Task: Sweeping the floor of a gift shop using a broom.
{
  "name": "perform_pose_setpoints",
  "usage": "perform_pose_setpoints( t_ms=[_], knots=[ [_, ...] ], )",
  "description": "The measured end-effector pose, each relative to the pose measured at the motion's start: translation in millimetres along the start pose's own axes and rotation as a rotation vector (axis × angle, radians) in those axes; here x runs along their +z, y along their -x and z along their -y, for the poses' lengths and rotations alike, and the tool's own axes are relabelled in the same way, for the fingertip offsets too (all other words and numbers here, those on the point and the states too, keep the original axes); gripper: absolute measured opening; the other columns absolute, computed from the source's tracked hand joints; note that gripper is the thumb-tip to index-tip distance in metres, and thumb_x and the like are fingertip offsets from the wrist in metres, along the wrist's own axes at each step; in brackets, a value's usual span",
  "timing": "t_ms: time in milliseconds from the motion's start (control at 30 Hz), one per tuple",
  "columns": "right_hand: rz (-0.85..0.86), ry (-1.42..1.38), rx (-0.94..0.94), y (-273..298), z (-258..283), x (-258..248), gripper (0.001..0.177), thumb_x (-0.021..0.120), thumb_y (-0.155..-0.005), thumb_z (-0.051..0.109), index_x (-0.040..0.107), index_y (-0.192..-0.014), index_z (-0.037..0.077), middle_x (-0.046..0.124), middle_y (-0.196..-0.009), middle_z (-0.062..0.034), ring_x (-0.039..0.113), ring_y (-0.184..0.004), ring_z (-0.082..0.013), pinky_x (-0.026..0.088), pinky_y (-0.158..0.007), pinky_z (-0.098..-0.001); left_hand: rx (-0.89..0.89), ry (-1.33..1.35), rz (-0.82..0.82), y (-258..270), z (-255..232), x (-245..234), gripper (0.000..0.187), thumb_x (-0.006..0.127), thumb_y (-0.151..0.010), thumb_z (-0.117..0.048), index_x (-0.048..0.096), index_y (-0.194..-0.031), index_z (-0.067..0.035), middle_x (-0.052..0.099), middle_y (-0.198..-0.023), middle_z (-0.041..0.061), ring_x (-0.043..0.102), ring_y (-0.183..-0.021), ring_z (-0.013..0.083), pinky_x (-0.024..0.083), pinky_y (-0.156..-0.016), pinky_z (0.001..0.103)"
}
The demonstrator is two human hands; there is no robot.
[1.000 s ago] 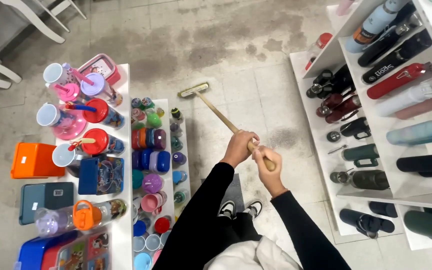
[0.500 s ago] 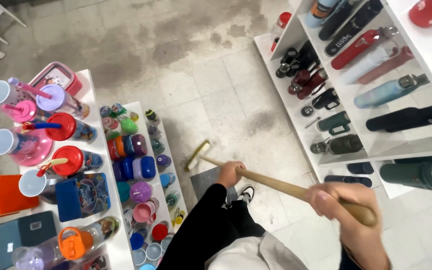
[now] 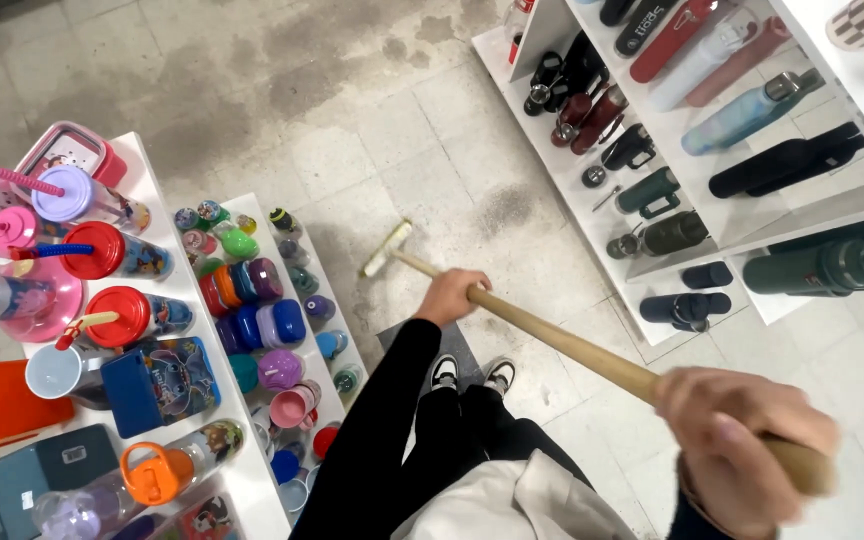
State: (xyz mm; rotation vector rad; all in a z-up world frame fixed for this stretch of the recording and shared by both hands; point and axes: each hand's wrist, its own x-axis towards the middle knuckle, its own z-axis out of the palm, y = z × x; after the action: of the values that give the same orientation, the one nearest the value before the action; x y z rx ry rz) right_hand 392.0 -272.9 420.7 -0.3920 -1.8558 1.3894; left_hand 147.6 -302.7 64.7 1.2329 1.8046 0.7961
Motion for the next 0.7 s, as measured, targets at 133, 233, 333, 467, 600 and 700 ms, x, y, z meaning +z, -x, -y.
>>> perform_pose_setpoints(
  t_ms=[133, 233, 333, 467, 600, 700],
  knots=[
    [0.056, -0.204, -0.15, 14, -113, 43, 0.029, 0.05, -0.094, 0.002, 0.051, -0.067, 0.011, 0.051, -0.057, -0.0009, 0.052, -0.05, -0.0118, 0.049, -0.053, -0.0233, 0.241, -0.041, -0.442, -1, -7, -31, 0.011, 0.073, -0.084, -0.01, 0.071, -0.087, -0.02, 0.067, -0.076, 0.001, 0.065, -0.076, 0.0235, 0.052, -0.072, 0.04],
    [0.114, -0.186, -0.098, 33, -177, 74, 0.031, 0.053, -0.097, 0.0, 0.052, -0.068, 0.01, 0.053, -0.064, -0.0023, 0.052, -0.059, -0.0133, 0.051, -0.068, -0.027, 0.267, -0.084, -0.564, 11, -3, -10, 0.006, 0.073, -0.088, -0.021, 0.069, -0.088, -0.018, 0.066, -0.074, 0.003, 0.062, -0.076, 0.028, 0.046, -0.073, 0.042],
    [0.182, -0.152, 0.009, 60, -165, 83, 0.035, 0.057, -0.098, 0.001, 0.047, -0.066, 0.01, 0.051, -0.066, -0.002, 0.05, -0.065, -0.0146, 0.052, -0.077, -0.0323, 0.28, -0.098, -0.605, 38, 7, 24, 0.004, 0.069, -0.086, -0.015, 0.066, -0.087, -0.016, 0.07, -0.08, 0.003, 0.062, -0.079, 0.0304, 0.045, -0.077, 0.043],
    [0.17, -0.2, -0.091, 105, -158, 55, 0.044, 0.062, -0.092, -0.009, 0.045, -0.054, 0.005, 0.049, -0.051, -0.0103, 0.052, -0.05, -0.0299, 0.051, -0.066, -0.0441, 0.223, -0.093, -0.628, 61, 19, 77, 0.011, 0.074, -0.086, -0.017, 0.069, -0.092, -0.024, 0.061, -0.069, 0.003, 0.066, -0.082, 0.0305, 0.053, -0.086, 0.043],
    [0.17, -0.219, -0.068, 159, -118, -6, 0.047, 0.06, -0.094, -0.007, 0.043, -0.053, 0.008, 0.045, -0.051, -0.0087, 0.048, -0.049, -0.0286, 0.052, -0.065, -0.043, 0.183, -0.047, -0.642, 87, 17, 144, 0.014, 0.073, -0.086, -0.015, 0.069, -0.094, -0.025, 0.06, -0.07, 0.003, 0.067, -0.083, 0.0312, 0.052, -0.086, 0.044],
    [0.167, -0.247, -0.019, 197, -58, -58, 0.048, 0.061, -0.091, -0.007, 0.043, -0.049, 0.009, 0.044, -0.045, -0.0062, 0.045, -0.043, -0.026, 0.05, -0.057, -0.0409, 0.19, 0.004, -0.608, 111, 13, 208, 0.013, 0.072, -0.086, -0.012, 0.069, -0.091, -0.024, 0.058, -0.065, 0.005, 0.066, -0.075, 0.0337, 0.053, -0.081, 0.044]
  ],
)
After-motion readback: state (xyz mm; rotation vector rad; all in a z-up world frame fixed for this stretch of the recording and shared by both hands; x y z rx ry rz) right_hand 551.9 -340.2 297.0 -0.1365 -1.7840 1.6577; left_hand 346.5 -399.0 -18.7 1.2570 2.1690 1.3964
